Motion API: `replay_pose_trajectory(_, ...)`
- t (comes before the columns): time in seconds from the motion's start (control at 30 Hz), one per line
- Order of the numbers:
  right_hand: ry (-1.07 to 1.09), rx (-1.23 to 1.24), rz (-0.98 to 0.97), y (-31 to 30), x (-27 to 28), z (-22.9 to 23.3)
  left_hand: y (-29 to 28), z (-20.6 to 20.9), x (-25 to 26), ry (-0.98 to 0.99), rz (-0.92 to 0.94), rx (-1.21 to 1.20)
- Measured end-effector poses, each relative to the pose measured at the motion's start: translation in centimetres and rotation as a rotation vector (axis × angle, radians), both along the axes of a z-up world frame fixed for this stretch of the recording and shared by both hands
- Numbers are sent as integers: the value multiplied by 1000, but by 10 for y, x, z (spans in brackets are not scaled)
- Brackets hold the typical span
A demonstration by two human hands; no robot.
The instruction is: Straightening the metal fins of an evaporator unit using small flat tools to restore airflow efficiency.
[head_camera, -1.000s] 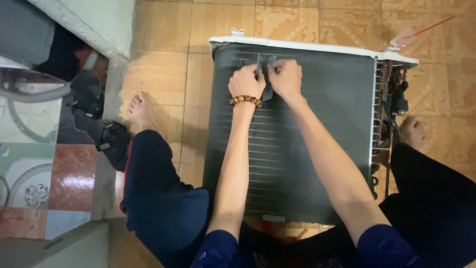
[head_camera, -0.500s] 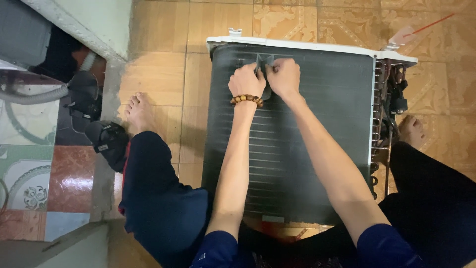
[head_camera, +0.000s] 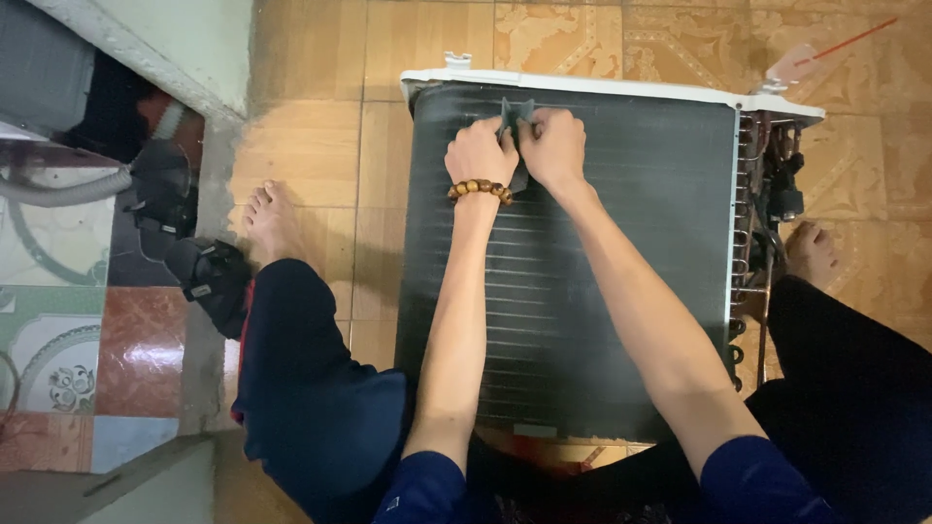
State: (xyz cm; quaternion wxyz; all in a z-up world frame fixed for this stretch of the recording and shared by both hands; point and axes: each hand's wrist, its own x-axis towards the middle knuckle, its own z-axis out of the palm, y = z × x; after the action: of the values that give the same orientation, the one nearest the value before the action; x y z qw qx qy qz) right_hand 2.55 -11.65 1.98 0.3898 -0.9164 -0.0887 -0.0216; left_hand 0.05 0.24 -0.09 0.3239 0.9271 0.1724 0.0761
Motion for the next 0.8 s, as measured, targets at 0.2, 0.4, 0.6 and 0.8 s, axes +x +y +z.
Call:
replay_pose_trajectory(0.2,16,-22,2,-1,9,-9,8,1,1,-24,-43,-25)
replay_pose_trajectory(0.4,12,-2,6,0,9,-11,6,-3,-1,-34,-47,-31)
replay_pose_trajectory(0.6,49,20,24,-3,6,-7,12,0,-5,-18,-89,-40)
replay_pose_trajectory(0.8,30,61,-5,-4,11,-30,10,3,-5,-59,-89,-65)
